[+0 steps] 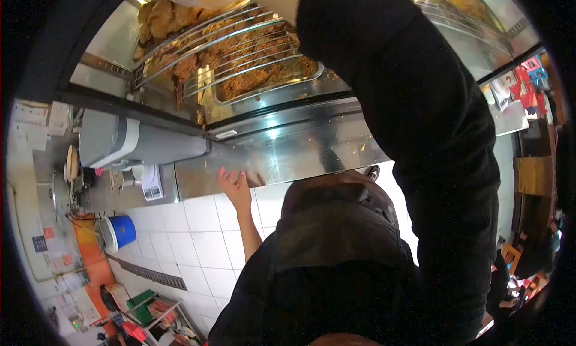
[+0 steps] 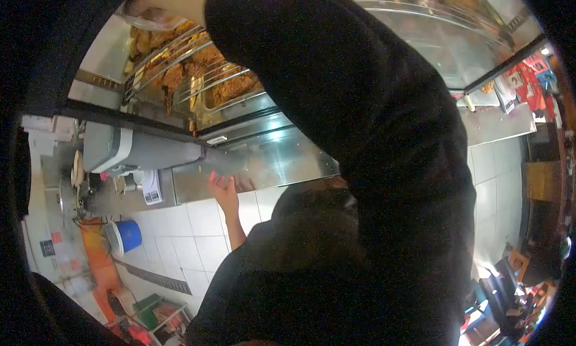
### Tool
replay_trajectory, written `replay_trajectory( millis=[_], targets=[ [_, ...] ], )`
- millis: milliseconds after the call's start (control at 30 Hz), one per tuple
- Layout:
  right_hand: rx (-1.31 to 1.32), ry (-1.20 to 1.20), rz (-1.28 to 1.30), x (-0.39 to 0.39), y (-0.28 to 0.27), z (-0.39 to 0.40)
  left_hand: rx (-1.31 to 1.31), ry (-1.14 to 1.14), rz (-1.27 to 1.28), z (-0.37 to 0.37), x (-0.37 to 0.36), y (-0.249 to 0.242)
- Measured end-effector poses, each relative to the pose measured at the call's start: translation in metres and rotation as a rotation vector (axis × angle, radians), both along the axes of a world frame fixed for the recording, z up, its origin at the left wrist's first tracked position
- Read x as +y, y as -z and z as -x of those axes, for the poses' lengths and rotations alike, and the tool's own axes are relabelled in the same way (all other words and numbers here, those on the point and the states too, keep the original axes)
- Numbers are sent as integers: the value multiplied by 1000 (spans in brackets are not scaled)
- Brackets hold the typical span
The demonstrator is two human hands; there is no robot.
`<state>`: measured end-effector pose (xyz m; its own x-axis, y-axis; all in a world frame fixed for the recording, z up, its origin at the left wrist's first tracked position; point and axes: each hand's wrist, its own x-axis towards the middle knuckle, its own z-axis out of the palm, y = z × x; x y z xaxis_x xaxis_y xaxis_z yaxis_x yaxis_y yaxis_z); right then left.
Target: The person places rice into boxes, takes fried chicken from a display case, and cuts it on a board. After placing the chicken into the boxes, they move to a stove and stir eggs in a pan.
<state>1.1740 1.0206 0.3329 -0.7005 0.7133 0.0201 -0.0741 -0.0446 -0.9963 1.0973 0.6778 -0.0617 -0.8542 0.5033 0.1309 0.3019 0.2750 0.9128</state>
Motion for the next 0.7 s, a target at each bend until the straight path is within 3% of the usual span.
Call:
replay_trajectory(
  millis=[167, 333, 433, 500, 567, 633, 700],
  targets=[
    [304, -4, 366, -15, 13, -10, -24, 58, -134, -26, 36, 1],
    [465, -68, 582, -48, 29, -70, -90, 258, -229, -117, 101, -32],
    [510, -292, 551, -68, 45, -167, -4, 474, -226, -191, 139, -26],
    [342, -196, 627, -78, 55, -240, 60, 709, -107, -227, 167, 19],
    [374, -193, 551, -85, 59, -334, 222, 857, -78, -289, 199, 33],
    [339, -49, 569, -82, 74, -415, 437, 841, -150, -356, 230, 10],
    [385, 71, 572, -78, 84, -490, 669, 685, -268, -413, 271, -23]
  ],
)
